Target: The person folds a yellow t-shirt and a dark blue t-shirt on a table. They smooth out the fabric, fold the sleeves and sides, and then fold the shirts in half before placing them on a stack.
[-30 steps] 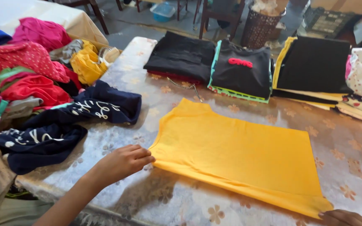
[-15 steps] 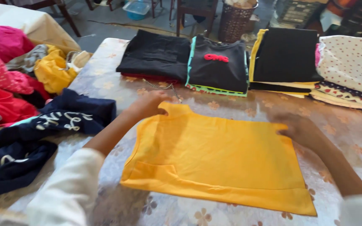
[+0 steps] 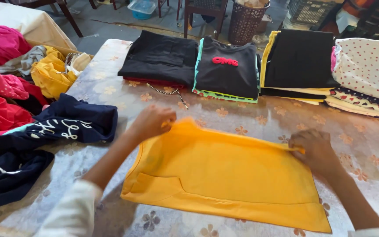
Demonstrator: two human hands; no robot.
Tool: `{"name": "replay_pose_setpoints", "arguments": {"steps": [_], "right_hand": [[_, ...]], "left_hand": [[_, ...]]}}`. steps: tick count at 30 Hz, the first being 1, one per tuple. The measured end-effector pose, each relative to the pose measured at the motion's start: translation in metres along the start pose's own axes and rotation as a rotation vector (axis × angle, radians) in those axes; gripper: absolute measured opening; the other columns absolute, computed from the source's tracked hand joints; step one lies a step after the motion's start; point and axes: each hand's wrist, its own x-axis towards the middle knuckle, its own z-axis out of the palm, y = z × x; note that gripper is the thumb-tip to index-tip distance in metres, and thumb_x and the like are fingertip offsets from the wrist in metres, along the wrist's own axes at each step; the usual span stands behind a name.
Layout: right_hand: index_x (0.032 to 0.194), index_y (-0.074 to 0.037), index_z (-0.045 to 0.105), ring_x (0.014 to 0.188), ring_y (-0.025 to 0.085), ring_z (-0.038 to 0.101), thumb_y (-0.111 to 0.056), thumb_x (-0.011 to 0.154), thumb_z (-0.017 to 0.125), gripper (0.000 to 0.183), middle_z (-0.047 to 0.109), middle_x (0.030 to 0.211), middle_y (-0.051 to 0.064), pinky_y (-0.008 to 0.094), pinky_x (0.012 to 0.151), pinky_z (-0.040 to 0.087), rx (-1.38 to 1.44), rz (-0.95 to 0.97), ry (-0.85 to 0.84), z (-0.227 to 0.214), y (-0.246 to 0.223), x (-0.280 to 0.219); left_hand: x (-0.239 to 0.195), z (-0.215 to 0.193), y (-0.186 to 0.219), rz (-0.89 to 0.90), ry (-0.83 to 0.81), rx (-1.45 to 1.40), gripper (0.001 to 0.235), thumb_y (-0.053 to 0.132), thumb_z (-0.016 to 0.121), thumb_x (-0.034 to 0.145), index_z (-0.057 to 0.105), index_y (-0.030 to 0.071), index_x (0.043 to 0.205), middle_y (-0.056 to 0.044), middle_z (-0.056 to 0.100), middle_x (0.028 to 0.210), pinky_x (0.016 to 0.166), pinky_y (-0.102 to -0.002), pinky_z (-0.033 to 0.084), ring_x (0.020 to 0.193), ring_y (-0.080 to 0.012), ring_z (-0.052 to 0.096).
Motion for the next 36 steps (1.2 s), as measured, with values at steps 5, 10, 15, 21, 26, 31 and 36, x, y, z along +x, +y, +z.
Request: {"name": "replay_pose_setpoints", "arguments": {"steps": [5, 10, 15, 21, 26, 31, 36], "right_hand": [[0.102, -0.017, 0.077, 0.118, 0.022, 0.060, -0.012, 0.078, 0.075, 0.025, 0.075, 0.114, -0.003, 0.040, 0.102, 0.042, 0.281, -0.043, 0.176, 0.034, 0.017, -0.037], [0.104, -0.016, 0.078, 0.114, 0.024, 0.062, -0.011, 0.078, 0.077, 0.026, 0.076, 0.111, -0.001, 0.037, 0.096, 0.052, 0.405, 0.022, 0.221, 0.039, 0.024, -0.047], [0.102, -0.016, 0.078, 0.114, 0.027, 0.065, -0.002, 0.074, 0.068, 0.034, 0.077, 0.112, 0.001, 0.038, 0.102, 0.050, 0.377, -0.112, 0.266, 0.041, 0.031, -0.046], [0.116, -0.008, 0.074, 0.123, 0.027, 0.065, -0.009, 0.078, 0.060, 0.040, 0.074, 0.124, 0.007, 0.040, 0.108, 0.048, 0.558, -0.246, 0.248, 0.002, -0.007, -0.024], [0.140, -0.009, 0.055, 0.145, 0.025, 0.046, -0.034, 0.096, 0.052, 0.050, 0.055, 0.153, 0.007, 0.044, 0.115, 0.032, 0.428, -0.374, 0.048, 0.014, -0.087, 0.013], [0.160, -0.008, 0.023, 0.153, 0.026, 0.020, -0.055, 0.103, 0.034, 0.075, 0.022, 0.167, 0.011, 0.047, 0.117, 0.016, 0.167, -0.404, -0.152, 0.031, -0.122, 0.024], [0.161, -0.016, 0.021, 0.155, 0.020, 0.018, -0.057, 0.100, 0.031, 0.074, 0.021, 0.168, 0.004, 0.048, 0.120, 0.015, 0.110, -0.186, -0.130, 0.060, -0.054, -0.009]], "left_hand": [[-0.061, 0.025, 0.021, 0.041, 0.233, -0.049, 0.020, 0.017, 0.072, 0.082, 0.073, 0.015, 0.102, -0.001, 0.073, 0.106, 0.093, -0.043, 0.045, 0.109, -0.0231, 0.065], [-0.072, 0.016, 0.019, 0.020, 0.307, -0.104, 0.018, 0.017, 0.070, 0.088, 0.076, 0.016, 0.105, 0.000, 0.076, 0.113, 0.097, -0.040, 0.046, 0.115, -0.0209, 0.066], [-0.081, 0.001, 0.028, 0.060, 0.319, -0.128, 0.015, 0.024, 0.070, 0.091, 0.076, 0.015, 0.102, -0.002, 0.076, 0.109, 0.096, -0.039, 0.048, 0.111, -0.0232, 0.067], [-0.045, 0.009, 0.055, 0.092, 0.343, -0.037, 0.023, 0.034, 0.064, 0.096, 0.077, 0.015, 0.098, -0.002, 0.076, 0.107, 0.094, -0.045, 0.046, 0.107, -0.0240, 0.068], [0.025, 0.075, 0.078, 0.206, 0.314, -0.103, 0.029, 0.033, 0.058, 0.103, 0.071, 0.014, 0.121, -0.006, 0.069, 0.132, 0.106, -0.045, 0.046, 0.125, -0.0263, 0.064], [0.041, 0.117, 0.102, 0.206, 0.097, 0.143, 0.067, 0.055, 0.036, 0.106, 0.033, 0.013, 0.159, -0.011, 0.032, 0.166, 0.123, -0.052, 0.019, 0.154, -0.0331, 0.025], [-0.014, 0.067, 0.062, -0.171, -0.169, 0.147, 0.068, 0.058, 0.023, 0.104, 0.018, 0.024, 0.163, -0.003, 0.013, 0.171, 0.122, -0.059, 0.007, 0.157, -0.0275, 0.009]]}}
